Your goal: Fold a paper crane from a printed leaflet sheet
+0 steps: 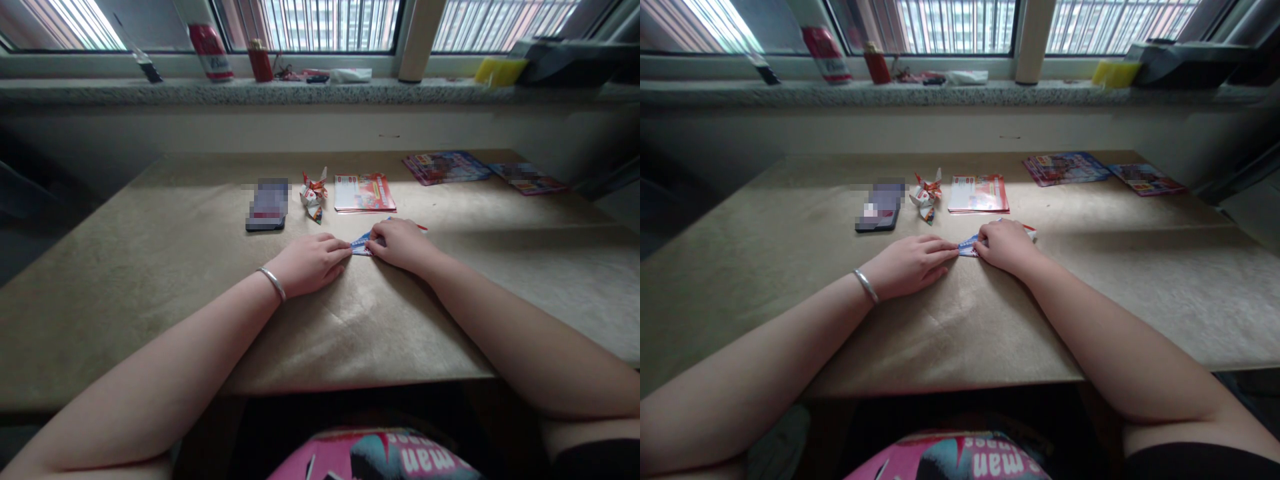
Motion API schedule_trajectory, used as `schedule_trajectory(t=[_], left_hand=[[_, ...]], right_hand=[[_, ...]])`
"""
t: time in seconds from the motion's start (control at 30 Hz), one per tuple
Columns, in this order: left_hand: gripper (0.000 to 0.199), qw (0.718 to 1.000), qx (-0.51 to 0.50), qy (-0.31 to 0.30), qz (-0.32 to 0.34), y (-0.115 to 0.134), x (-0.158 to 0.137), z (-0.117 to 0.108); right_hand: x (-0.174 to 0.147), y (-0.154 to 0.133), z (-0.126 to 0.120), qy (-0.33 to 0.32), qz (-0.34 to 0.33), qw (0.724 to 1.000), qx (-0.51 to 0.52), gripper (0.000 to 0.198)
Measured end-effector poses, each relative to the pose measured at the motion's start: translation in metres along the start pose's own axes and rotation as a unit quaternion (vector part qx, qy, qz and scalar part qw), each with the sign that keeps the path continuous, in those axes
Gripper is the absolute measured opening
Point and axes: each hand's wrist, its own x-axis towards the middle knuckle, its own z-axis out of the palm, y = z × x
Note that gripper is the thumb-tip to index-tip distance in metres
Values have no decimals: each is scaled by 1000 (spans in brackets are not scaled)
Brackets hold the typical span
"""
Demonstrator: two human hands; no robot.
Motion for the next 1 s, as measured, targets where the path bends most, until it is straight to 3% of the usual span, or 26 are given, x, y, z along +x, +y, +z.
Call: schedule_trajectory(t=[0.77,1.0], left_hand=[[31,1000,-2,4,-28,-13,-10,-8],[30,999,-23,47,9,-13,-6,0]], right_hand=[[0,0,1,5,-9,1000,-17,31],[-12,-18,-3,76,-42,991,-105,35]])
